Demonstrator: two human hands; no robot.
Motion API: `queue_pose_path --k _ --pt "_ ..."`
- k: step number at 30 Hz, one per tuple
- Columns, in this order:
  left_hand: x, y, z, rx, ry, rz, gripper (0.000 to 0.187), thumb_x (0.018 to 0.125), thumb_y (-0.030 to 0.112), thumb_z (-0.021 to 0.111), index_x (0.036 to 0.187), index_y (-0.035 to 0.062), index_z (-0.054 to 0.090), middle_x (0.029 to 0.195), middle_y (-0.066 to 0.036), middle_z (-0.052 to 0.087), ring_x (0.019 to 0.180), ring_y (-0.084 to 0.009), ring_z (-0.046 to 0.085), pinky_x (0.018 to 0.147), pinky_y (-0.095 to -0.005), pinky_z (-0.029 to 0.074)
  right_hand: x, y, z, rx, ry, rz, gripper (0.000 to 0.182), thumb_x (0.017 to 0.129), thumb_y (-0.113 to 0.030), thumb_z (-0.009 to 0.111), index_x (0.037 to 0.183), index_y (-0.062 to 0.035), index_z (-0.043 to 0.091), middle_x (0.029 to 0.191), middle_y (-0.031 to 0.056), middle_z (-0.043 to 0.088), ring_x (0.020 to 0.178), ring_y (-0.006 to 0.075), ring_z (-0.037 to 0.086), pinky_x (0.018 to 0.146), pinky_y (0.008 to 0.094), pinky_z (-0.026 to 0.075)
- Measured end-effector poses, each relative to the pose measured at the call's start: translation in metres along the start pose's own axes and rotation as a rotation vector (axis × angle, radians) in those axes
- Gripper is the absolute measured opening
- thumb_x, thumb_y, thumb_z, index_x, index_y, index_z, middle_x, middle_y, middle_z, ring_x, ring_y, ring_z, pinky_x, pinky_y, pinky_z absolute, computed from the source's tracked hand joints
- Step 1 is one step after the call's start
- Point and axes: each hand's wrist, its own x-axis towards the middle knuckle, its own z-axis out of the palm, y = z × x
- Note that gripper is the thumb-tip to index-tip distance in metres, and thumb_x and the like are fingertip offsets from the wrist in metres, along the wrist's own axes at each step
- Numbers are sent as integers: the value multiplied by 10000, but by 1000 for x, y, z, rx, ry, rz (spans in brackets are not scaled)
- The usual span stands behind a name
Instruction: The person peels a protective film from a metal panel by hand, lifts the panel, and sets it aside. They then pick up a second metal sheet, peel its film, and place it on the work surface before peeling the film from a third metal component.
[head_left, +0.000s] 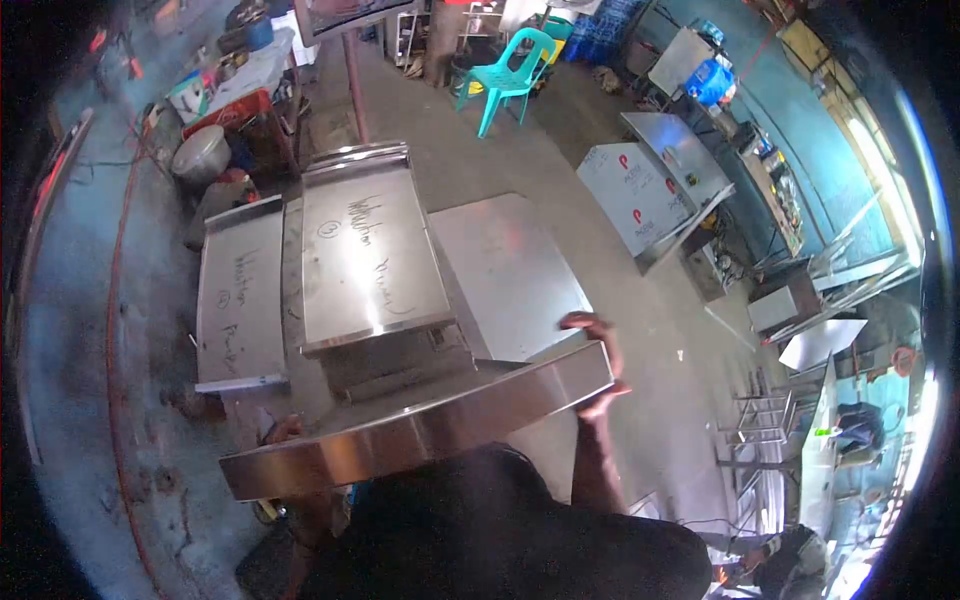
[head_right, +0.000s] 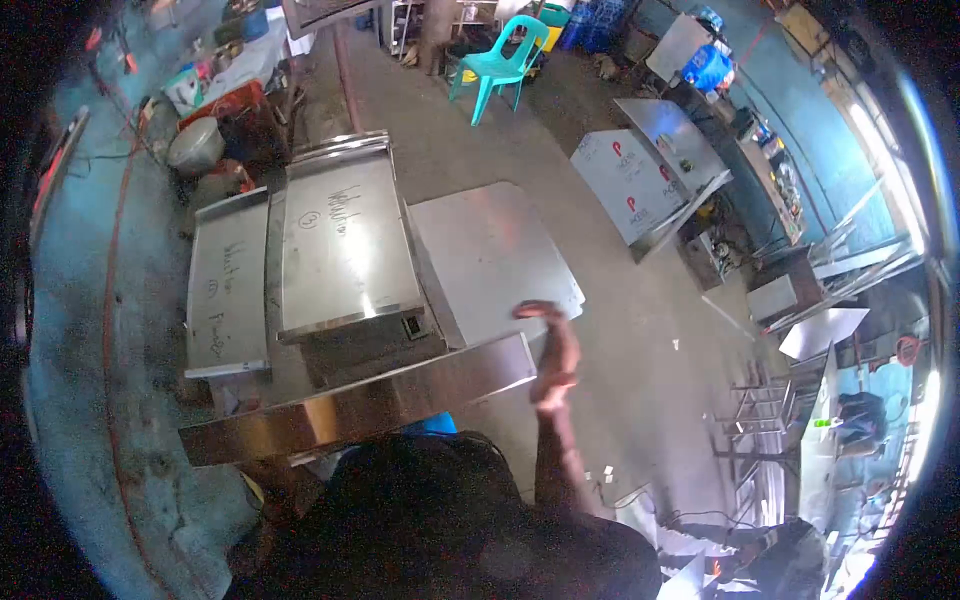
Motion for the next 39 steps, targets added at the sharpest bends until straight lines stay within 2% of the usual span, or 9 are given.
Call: queue_pose_path --k 9,11,13,15,18,28,30,34,39 --pt "5 19 -17 -25 170 21 482 1014 459 490 1194 22 585 1086 -79 611 998 -190 590 922 -339 447 -42 57 53 -199 -369 122 701 622 -414 886 1093 38 628 1021 192 645 949 360 651 833 446 506" --pt "22 19 -30 -1 179 51 504 1016 473 478 1213 20 580 1100 -80 613 1000 -199 586 929 -332 436 -28 59 59 -71 -365 90 661 622 -404 883 1057 31 641 966 176 646 916 355 648 800 440 504" --pt "45 40 -34 545 700 491 557 1028 499 429 1236 3 574 1132 -108 625 995 -213 593 906 -342 458 -22 64 68 -2 -319 11 562 608 -411 869 898 14 642 804 138 624 790 333 627 688 413 488" --pt "68 121 -45 581 613 622 621 1036 520 369 1226 -32 579 1162 -155 629 1011 -242 597 887 -385 485 -11 61 70 67 -335 -11 550 603 -410 872 860 8 624 781 135 612 753 325 613 655 413 473" --pt "80 195 -46 662 788 511 677 1041 532 299 1151 -56 616 1075 -168 661 982 -278 628 920 -414 483 -3 59 77 195 -314 -75 533 592 -407 876 769 -11 567 718 118 559 669 306 580 585 412 430" --pt "83 314 60 1123 -273 819 1045 713 938 349 865 -26 723 776 -166 684 751 -320 688 772 -423 547 -21 28 119 92 -355 -132 489 648 -380 855 793 -17 561 755 111 588 769 314 637 960 499 494" --pt "86 295 51 948 -199 771 1023 720 949 336 815 0 704 744 -168 667 721 -313 684 760 -428 549 -3 1 126 58 -369 -298 468 690 -376 863 758 -49 535 719 99 584 717 294 637 707 423 528" --pt "107 275 -2 971 78 617 909 843 815 358 790 -46 646 693 -146 625 682 -272 644 638 -386 516 -4 -25 158 57 -427 -235 494 712 -445 827 742 -56 523 729 87 610 709 285 644 710 417 522" --pt "144 228 -117 444 -148 669 1002 762 878 412 871 -94 630 802 -181 614 720 -300 575 608 -387 471 9 -33 145 142 -411 -114 716 713 -584 765 1072 13 602 1026 191 628 964 354 613 889 477 473"
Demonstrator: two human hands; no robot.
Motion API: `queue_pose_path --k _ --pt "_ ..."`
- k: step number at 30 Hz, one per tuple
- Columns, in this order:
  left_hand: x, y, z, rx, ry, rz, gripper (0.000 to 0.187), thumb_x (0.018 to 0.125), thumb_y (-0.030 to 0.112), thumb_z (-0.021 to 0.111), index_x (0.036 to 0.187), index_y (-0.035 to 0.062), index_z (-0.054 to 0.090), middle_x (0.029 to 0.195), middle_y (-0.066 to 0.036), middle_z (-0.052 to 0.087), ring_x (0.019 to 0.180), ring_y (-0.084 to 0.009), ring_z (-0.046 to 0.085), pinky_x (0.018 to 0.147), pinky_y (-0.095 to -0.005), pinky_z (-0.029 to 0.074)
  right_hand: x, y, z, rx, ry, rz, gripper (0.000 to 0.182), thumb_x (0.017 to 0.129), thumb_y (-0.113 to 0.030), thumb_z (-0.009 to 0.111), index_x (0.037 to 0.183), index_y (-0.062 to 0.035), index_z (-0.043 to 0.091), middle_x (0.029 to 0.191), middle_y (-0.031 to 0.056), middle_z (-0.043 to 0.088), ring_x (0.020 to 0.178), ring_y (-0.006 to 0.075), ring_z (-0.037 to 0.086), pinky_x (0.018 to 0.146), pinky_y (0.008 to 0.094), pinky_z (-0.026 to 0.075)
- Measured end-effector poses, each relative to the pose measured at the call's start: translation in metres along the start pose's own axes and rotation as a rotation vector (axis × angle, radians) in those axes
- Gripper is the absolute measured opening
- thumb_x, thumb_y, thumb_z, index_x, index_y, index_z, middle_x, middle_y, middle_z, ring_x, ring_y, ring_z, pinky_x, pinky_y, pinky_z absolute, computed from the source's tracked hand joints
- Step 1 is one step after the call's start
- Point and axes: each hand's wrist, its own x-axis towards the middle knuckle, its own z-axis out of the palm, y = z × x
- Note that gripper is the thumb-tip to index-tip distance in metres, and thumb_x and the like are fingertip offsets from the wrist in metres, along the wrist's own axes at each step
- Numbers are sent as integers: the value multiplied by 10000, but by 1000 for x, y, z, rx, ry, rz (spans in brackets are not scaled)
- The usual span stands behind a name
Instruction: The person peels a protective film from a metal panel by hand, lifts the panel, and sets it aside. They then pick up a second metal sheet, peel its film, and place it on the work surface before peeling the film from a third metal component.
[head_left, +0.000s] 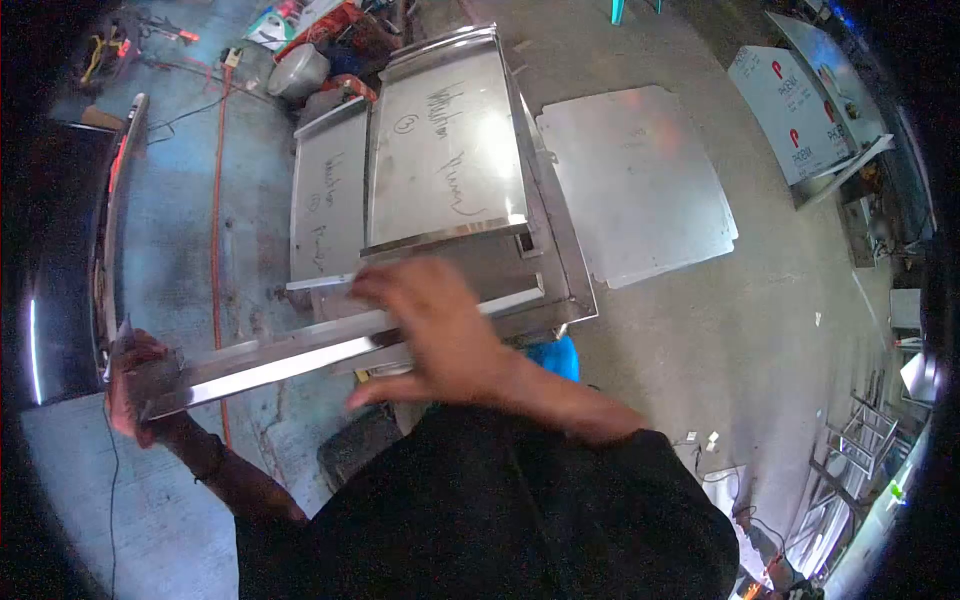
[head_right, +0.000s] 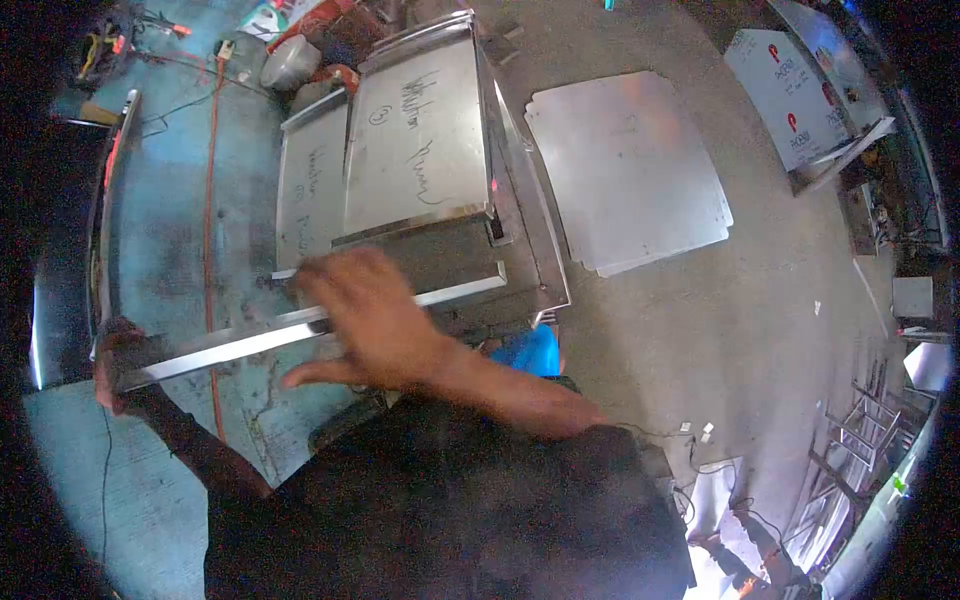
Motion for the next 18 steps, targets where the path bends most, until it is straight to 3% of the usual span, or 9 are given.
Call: queue_pose_path --k 2,3,5,7,10,12,14,16,18 --pt "-15 -42 -45 -225 -166 -56 840 871 715 425 1084 -70 637 1008 -231 656 920 -362 625 868 -504 503 -42 37 -23 -34 3 228 799 717 -516 809 1254 -2 514 1217 177 574 1126 330 554 983 450 417" --pt "-22 -59 -58 -223 -162 -65 840 871 715 425 1084 -70 637 1008 -231 656 920 -362 625 868 -504 503 -61 58 -33 64 172 367 682 801 -505 738 1213 2 544 1167 138 597 1113 287 553 997 422 399" --pt "-42 -92 -80 -319 -52 -66 1035 734 885 418 1105 -58 628 989 -214 656 930 -378 615 971 -561 438 -82 82 -53 120 433 696 526 1008 -486 433 1125 2 588 1097 111 614 1033 228 564 931 354 427" --pt "-59 -108 -93 -307 48 -155 1109 643 943 413 1112 -40 618 995 -205 657 962 -393 603 1021 -601 381 -112 114 -65 112 483 890 529 1049 -463 361 1133 0 602 1145 125 618 1048 223 576 926 341 430" --pt "-72 -114 -93 -311 88 -157 1073 667 935 423 1103 -26 618 989 -188 659 1013 -404 591 1039 -608 372 -140 138 -55 446 325 1158 636 990 -595 428 1219 -28 601 1139 130 664 1041 239 603 886 352 453" --pt "-87 -118 -101 -533 205 -189 1094 681 953 356 1079 -31 620 964 -189 656 1052 -431 575 1037 -622 373 -159 150 -34 622 180 1153 699 970 -636 423 1271 -22 569 1195 153 644 1070 268 599 911 386 456" --pt "-69 -85 -73 -360 139 -117 1091 692 951 338 1074 -32 616 960 -186 654 1054 -424 578 1035 -613 383 -177 173 -7 790 13 1122 768 950 -677 417 1324 -17 536 1250 175 624 1100 297 595 937 420 459" --pt "-59 -67 -62 -171 85 -44 1087 704 949 321 1069 -33 613 955 -184 652 1056 -418 580 1033 -605 393 -185 186 19 901 51 1581 859 919 -714 429 1405 -5 439 1313 217 572 1154 356 574 960 511 465" --pt "-60 -62 -64 -131 -3 42 1109 708 956 256 1068 -31 610 947 -185 656 1047 -385 596 1016 -597 414 -158 165 6 1084 -58 1640 891 900 -717 465 1445 -17 387 1366 229 519 1179 377 553 973 534 462"
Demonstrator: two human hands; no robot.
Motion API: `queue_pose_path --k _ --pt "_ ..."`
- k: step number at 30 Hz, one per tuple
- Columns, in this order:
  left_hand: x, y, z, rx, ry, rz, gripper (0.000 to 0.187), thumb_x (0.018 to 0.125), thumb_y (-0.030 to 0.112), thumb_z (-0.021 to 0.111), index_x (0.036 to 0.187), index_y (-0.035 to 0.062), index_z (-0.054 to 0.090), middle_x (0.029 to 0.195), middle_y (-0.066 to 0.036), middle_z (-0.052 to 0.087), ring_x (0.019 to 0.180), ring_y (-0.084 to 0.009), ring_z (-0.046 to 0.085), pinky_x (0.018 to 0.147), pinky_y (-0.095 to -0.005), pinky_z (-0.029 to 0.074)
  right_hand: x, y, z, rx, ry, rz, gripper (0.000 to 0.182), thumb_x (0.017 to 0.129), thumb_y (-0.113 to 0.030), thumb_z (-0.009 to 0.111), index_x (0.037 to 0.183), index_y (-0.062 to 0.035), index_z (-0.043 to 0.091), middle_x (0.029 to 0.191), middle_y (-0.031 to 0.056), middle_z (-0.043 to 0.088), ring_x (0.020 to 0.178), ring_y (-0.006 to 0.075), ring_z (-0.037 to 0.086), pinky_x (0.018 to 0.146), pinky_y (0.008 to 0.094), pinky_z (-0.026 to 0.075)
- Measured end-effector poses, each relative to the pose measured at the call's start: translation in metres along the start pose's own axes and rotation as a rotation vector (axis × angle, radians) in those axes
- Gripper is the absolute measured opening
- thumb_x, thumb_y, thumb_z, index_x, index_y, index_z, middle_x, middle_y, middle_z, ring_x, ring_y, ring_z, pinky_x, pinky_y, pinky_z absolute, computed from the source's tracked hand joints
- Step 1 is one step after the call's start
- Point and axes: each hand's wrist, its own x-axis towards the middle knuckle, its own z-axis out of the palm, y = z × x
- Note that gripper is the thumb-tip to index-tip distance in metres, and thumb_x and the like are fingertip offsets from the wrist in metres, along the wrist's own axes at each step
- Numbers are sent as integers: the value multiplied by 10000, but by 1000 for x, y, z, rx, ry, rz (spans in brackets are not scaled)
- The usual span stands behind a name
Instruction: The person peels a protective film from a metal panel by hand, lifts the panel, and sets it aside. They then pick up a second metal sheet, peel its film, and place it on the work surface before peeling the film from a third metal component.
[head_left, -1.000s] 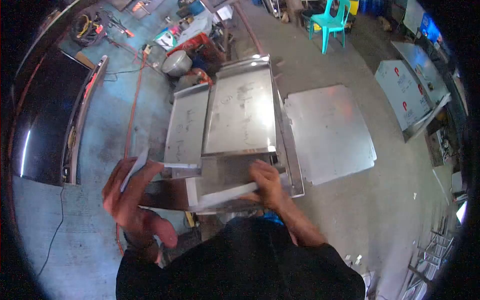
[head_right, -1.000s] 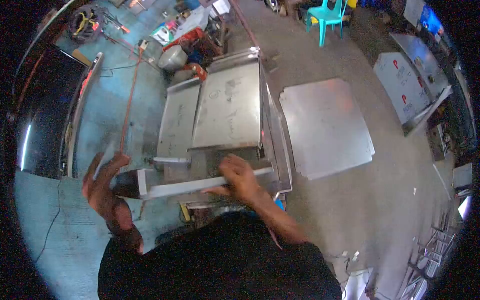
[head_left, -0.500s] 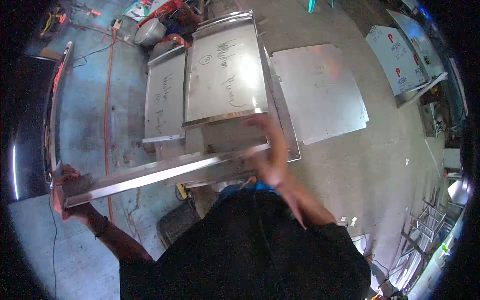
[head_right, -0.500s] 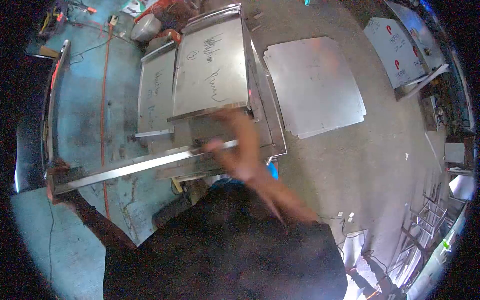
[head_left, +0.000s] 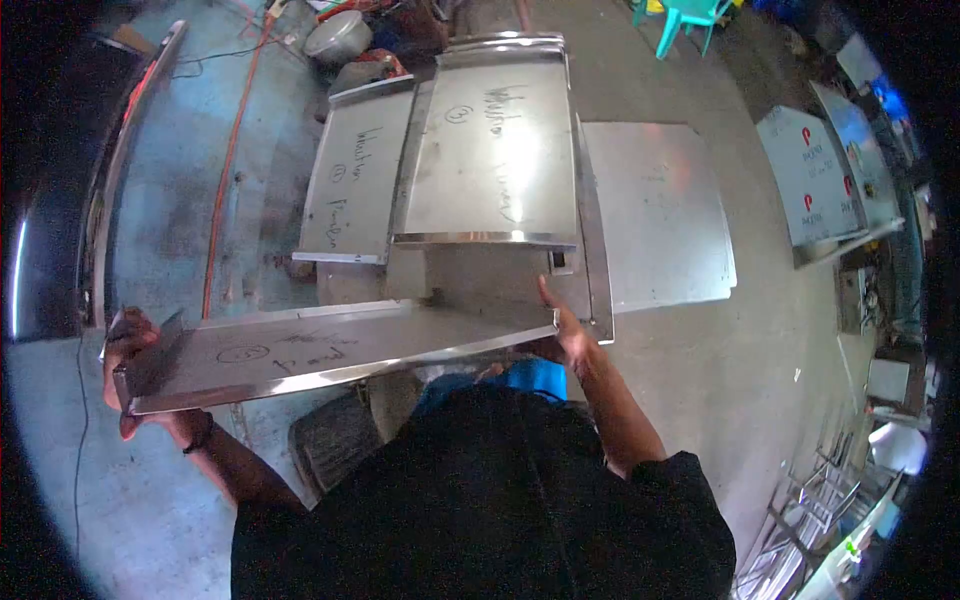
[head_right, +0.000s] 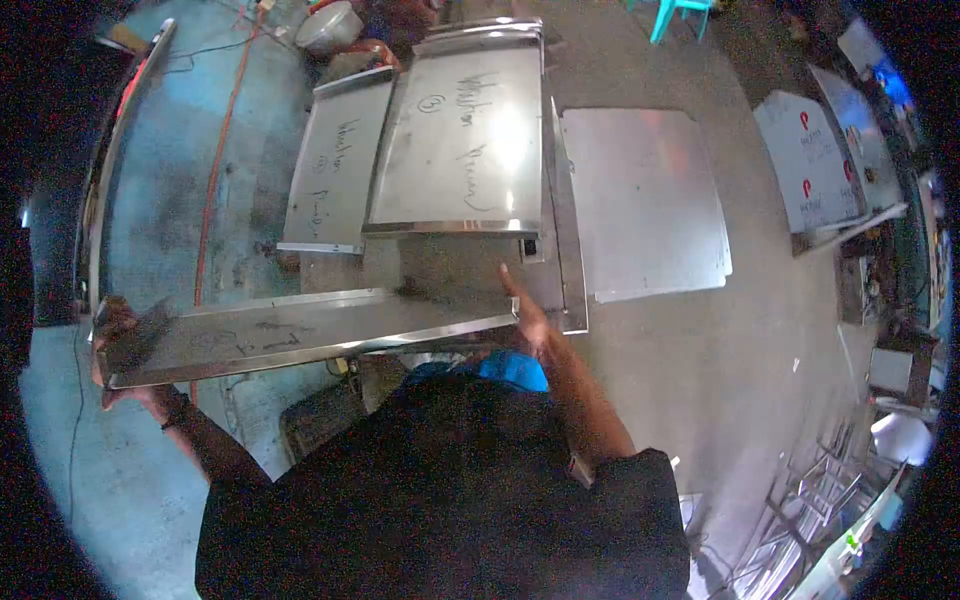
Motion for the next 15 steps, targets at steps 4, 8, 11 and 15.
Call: queue_pose_path --k 4,8,11,15 --pt "0 34 -13 34 -30 54 849 897 769 355 1086 -13 625 1019 -184 662 1089 -345 597 1040 -573 408 17 45 -25 164 -244 85 1000 834 -695 598 1524 -47 275 1500 230 361 1272 400 474 1002 584 439" --pt "3 77 -42 348 596 -57 501 986 453 471 1127 2 637 1096 -160 657 1101 -284 597 1021 -481 428 -27 7 61 -189 -12 90 1002 802 -683 643 1516 -60 315 1525 256 302 1301 402 441 1038 588 405" --pt "46 110 -50 306 673 93 523 969 497 480 1094 17 644 1061 -134 665 1036 -258 613 949 -448 462 -98 -55 151 -400 -10 18 935 805 -678 636 1473 -67 401 1434 285 432 1232 395 521 1024 576 419" --pt "116 144 -51 250 687 253 554 947 557 491 1049 38 654 1014 -99 675 950 -223 634 854 -404 508 -81 -116 170 -502 -168 91 775 897 -616 552 1382 -14 489 1252 272 598 1090 356 627 897 492 512"
